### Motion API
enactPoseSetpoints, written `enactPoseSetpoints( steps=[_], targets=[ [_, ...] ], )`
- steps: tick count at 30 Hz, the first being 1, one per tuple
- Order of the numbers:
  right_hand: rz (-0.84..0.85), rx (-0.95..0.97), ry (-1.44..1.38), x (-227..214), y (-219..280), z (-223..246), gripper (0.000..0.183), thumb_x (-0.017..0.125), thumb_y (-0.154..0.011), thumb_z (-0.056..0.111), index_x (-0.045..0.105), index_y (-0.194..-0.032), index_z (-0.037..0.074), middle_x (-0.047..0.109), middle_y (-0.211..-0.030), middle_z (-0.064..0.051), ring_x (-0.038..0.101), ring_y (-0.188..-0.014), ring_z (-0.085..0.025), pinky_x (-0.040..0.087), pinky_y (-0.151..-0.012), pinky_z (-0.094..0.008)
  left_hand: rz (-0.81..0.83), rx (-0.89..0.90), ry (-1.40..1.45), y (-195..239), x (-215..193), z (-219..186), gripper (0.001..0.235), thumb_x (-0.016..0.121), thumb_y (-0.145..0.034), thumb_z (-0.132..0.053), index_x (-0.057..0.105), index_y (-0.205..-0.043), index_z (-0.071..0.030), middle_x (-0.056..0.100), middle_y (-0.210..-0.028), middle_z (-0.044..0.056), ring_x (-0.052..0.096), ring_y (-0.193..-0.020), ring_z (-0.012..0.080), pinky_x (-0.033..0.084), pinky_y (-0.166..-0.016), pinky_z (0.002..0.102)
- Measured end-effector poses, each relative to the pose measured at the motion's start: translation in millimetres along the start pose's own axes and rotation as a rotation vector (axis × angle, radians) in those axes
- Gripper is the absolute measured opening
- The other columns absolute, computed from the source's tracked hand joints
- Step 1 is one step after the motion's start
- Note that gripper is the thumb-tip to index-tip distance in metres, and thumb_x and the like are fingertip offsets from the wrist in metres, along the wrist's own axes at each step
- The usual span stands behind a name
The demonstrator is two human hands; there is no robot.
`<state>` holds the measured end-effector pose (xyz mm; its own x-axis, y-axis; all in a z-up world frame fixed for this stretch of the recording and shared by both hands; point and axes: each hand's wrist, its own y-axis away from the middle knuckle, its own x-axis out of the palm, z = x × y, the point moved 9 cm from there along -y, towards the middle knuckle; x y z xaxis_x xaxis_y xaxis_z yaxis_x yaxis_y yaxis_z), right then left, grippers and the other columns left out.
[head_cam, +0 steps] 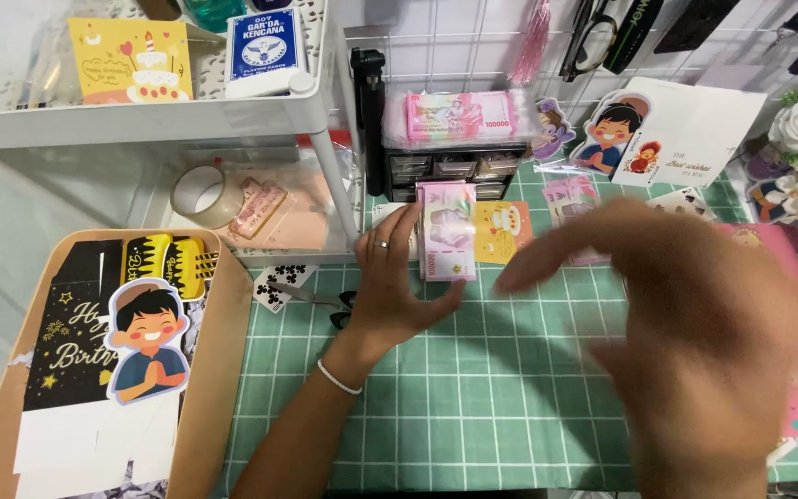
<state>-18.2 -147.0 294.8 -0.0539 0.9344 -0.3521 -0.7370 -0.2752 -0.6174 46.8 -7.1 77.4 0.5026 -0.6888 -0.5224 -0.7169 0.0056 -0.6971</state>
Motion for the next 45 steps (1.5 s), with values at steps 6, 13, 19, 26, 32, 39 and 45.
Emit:
enactPoseSetpoints(
  steps=[6, 13, 19, 26, 32, 39, 45],
  targets=[
    [0.233, 0.568, 0.542, -35, -32, -220, 0.02, 0.061, -0.099, 0.022, 0.069, -0.089, 0.007, 0.064, -0.071, -0.006, 0.052, -0.065, -0.015, 0.041, -0.058, -0.034, 0.086, 0.019, -0.055, -1, 6, 1, 0.1, 0.085, -0.071, -0.048, 0.034, -0.147, -0.008, 0.044, -0.144, 0.012, 0.044, -0.135, 0.0277, 0.032, -0.108, 0.045],
    [0.339, 0.91, 0.875, -57, 17, -357, 0.068, 0.074, -0.08, 0.039, 0.066, -0.118, -0.016, 0.062, -0.114, -0.042, 0.062, -0.112, -0.051, 0.051, -0.092, -0.057, 0.04, 0.002, 0.071, -4, 3, 2, 0.086, 0.081, -0.073, -0.028, 0.041, -0.146, -0.008, 0.046, -0.138, 0.017, 0.052, -0.121, 0.0315, 0.032, -0.1, 0.048],
    [0.242, 0.904, 0.854, -71, 19, -389, 0.06, 0.085, -0.072, 0.032, 0.072, -0.111, -0.011, 0.068, -0.102, -0.035, 0.067, -0.101, -0.051, 0.056, -0.078, -0.053, 0.045, -0.021, 0.046, -4, 4, 6, 0.075, 0.078, -0.079, -0.02, 0.042, -0.144, -0.009, 0.046, -0.137, 0.015, 0.051, -0.122, 0.0315, 0.031, -0.103, 0.049],
    [0.157, 0.971, 0.792, -80, 20, -391, 0.06, 0.088, -0.072, 0.025, 0.07, -0.118, -0.009, 0.069, -0.104, -0.034, 0.068, -0.099, -0.05, 0.057, -0.075, -0.05, 0.043, -0.036, 0.005, -1, 5, 9, 0.064, 0.074, -0.083, -0.014, 0.047, -0.141, -0.01, 0.049, -0.134, 0.014, 0.055, -0.12, 0.0291, 0.035, -0.102, 0.047],
    [0.134, 0.983, 0.724, -76, 12, -370, 0.057, 0.088, -0.074, 0.012, 0.067, -0.122, -0.011, 0.066, -0.11, -0.037, 0.065, -0.104, -0.053, 0.057, -0.075, -0.05, 0.041, -0.023, -0.014, -1, 5, 10, 0.059, 0.073, -0.084, -0.014, 0.049, -0.139, -0.011, 0.05, -0.133, 0.013, 0.054, -0.122, 0.0281, 0.036, -0.103, 0.047],
    [0.104, 0.987, 0.686, -83, 12, -367, 0.074, 0.092, -0.07, 0.016, 0.057, -0.13, -0.01, 0.063, -0.118, -0.036, 0.061, -0.111, -0.051, 0.055, -0.081, -0.055, 0.023, -0.018, -0.029, 0, 5, 12, 0.055, 0.073, -0.085, -0.014, 0.052, -0.136, -0.012, 0.05, -0.131, 0.012, 0.054, -0.121, 0.0277, 0.036, -0.104, 0.047],
    [0.079, 0.99, 0.694, -83, 9, -360, 0.077, 0.091, -0.068, 0.012, 0.052, -0.133, -0.002, 0.065, -0.114, -0.033, 0.062, -0.108, -0.052, 0.054, -0.082, -0.059, 0.008, -0.015, -0.044, -1, 3, 10, 0.05, 0.072, -0.086, -0.013, 0.054, -0.133, -0.013, 0.052, -0.128, 0.012, 0.055, -0.12, 0.0269, 0.036, -0.104, 0.046]
  ],
)
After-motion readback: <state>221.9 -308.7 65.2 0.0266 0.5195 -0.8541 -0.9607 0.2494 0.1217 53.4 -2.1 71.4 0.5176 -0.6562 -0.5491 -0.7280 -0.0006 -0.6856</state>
